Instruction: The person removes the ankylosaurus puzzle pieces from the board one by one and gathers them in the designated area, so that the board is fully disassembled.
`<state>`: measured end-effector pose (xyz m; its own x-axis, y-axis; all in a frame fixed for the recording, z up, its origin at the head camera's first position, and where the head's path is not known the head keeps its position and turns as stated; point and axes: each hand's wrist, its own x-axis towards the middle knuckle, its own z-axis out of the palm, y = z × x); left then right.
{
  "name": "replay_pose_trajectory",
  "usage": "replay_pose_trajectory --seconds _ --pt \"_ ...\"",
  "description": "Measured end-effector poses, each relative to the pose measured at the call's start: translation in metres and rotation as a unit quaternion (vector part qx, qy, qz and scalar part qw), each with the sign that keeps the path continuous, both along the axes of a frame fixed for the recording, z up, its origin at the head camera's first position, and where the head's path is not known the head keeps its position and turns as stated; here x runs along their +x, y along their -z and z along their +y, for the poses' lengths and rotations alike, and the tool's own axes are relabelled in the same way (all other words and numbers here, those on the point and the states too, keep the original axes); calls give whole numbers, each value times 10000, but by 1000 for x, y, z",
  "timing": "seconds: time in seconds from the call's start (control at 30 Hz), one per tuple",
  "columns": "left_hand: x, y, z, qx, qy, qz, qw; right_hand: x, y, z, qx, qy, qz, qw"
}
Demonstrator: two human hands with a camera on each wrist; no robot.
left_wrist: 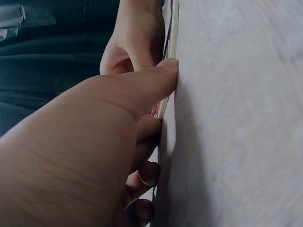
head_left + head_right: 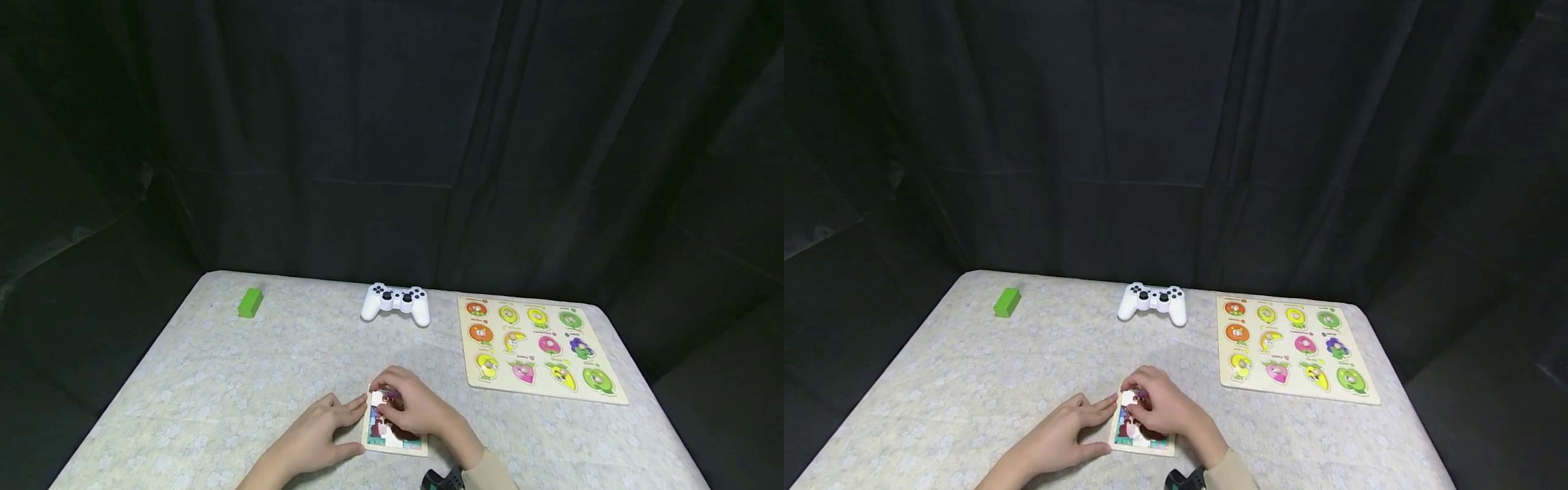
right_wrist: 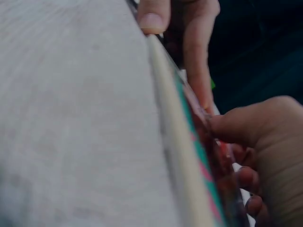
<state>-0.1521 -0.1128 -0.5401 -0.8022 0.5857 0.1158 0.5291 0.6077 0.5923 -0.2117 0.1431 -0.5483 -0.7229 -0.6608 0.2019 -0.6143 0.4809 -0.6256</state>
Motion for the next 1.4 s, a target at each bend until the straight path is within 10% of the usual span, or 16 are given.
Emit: replay_pose_trajectory --seconds 1.4 --pt "1 0 1 -77 -17 -64 9999 9 -5 4 -391 267 -783 9958"
